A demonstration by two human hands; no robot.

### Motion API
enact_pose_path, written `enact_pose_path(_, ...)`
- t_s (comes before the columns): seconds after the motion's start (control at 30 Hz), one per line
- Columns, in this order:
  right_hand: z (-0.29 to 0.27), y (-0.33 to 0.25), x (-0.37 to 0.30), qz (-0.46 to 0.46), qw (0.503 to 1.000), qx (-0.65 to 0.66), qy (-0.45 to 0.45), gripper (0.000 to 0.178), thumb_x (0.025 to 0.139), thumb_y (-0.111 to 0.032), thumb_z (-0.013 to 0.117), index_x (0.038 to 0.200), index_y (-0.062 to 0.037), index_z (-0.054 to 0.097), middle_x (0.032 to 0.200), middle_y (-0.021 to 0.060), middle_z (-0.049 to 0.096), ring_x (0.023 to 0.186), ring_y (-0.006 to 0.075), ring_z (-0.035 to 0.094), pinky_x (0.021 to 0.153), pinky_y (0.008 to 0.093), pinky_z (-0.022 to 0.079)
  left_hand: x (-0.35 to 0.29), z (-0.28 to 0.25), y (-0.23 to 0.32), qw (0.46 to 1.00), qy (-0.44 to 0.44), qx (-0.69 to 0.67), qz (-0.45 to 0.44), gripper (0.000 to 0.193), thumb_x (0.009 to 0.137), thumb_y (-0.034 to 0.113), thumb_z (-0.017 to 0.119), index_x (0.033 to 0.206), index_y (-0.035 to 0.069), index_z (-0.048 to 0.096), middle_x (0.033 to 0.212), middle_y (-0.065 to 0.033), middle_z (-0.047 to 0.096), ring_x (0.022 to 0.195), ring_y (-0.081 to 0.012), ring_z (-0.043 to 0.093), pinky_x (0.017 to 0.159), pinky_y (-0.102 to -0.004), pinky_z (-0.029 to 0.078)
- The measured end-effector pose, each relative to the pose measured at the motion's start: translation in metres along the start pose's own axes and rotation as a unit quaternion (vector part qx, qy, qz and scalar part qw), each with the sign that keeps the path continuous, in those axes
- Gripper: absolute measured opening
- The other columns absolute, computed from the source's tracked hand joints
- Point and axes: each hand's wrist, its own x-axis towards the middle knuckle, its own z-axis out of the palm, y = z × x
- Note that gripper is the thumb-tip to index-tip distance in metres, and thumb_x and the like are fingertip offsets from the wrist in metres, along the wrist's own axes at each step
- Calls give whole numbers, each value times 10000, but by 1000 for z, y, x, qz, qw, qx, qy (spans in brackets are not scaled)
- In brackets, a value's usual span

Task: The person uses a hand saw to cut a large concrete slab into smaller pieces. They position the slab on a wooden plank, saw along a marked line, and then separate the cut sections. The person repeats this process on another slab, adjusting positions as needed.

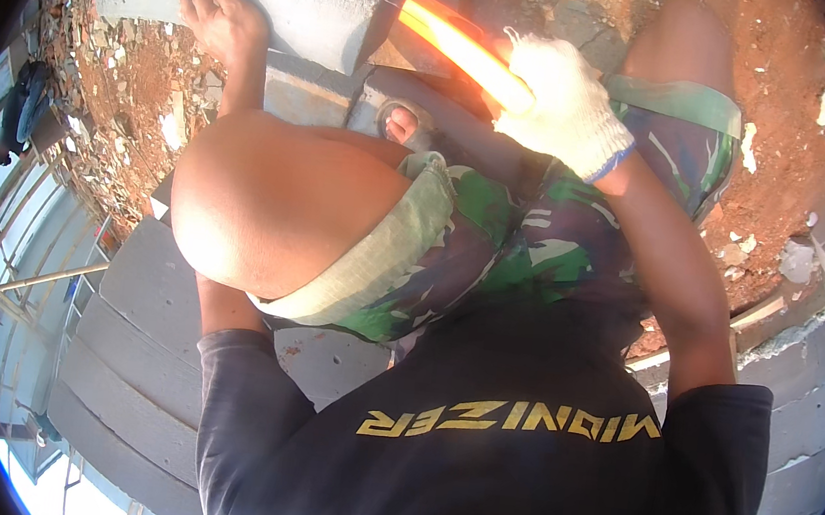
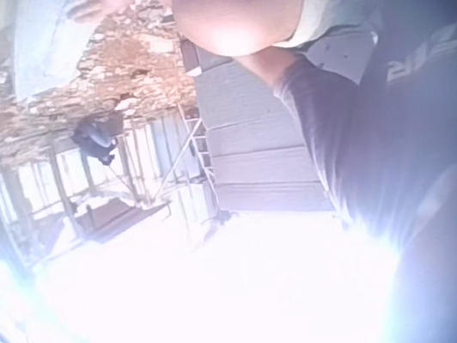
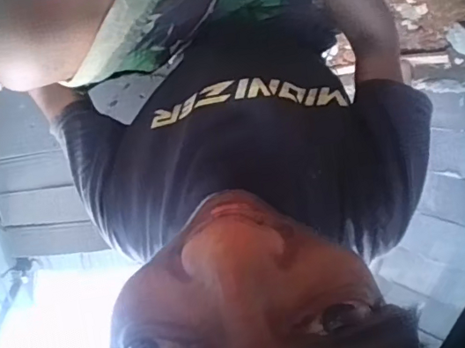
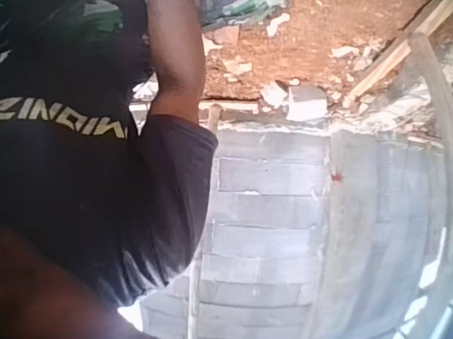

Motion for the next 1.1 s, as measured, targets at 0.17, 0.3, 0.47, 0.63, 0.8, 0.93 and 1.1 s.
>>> enact_pose_path(0.17,-38,11,-39,27,999,-18,-32,283,697,-160,766,939,-40,681,826,158,663,702,371,637,603,451,521,0,8,13,1000,10,9,5,752,1046,599,263,1619,114,306,1676,-218,186,1539,-418,207,1231,-540,253)
enact_pose_path(0.3,-1,12,43,53,997,37,-44,316,726,-286,768,892,-34,678,768,188,656,745,407,662,676,490,544,4,9,11,1000,-5,17,-17,787,1031,634,255,1626,120,290,1682,-216,173,1539,-415,210,1230,-533,249)
enact_pose_path(0.47,-42,8,-48,49,998,-3,-40,286,745,-253,762,976,-102,688,752,142,644,749,350,669,662,458,548,2,3,9,1000,-4,29,-12,768,1039,615,251,1628,123,285,1686,-214,162,1540,-417,204,1232,-530,244)
enact_pose_path(0.63,-12,19,2,-39,998,-25,36,275,754,-276,751,910,-69,660,768,169,649,736,381,655,674,477,543,-3,-2,12,1000,3,13,-15,762,1040,605,247,1633,127,271,1690,-211,150,1543,-427,190,1235,-539,236)
enact_pose_path(0.8,-12,8,23,-1,1000,-1,5,283,742,-257,743,867,-23,643,780,200,643,763,402,658,701,492,544,-4,-4,12,999,-2,14,-47,833,1013,660,287,1636,109,252,1690,-208,151,1547,-422,183,1242,-548,214)
enact_pose_path(0.93,-40,30,-50,-17,997,-77,-24,373,715,-170,743,1070,-61,705,737,136,631,664,337,652,621,445,546,3,6,13,1000,10,-1,-18,847,1006,669,319,1638,110,243,1696,-188,156,1550,-425,165,1244,-564,199)
enact_pose_path(1.1,17,29,44,-10,999,33,3,288,711,-257,776,823,-31,637,764,181,642,744,422,639,680,479,538,-1,4,15,998,11,-23,-57,865,998,677,354,1648,126,206,1697,-173,163,1557,-417,146,1255,-564,186)
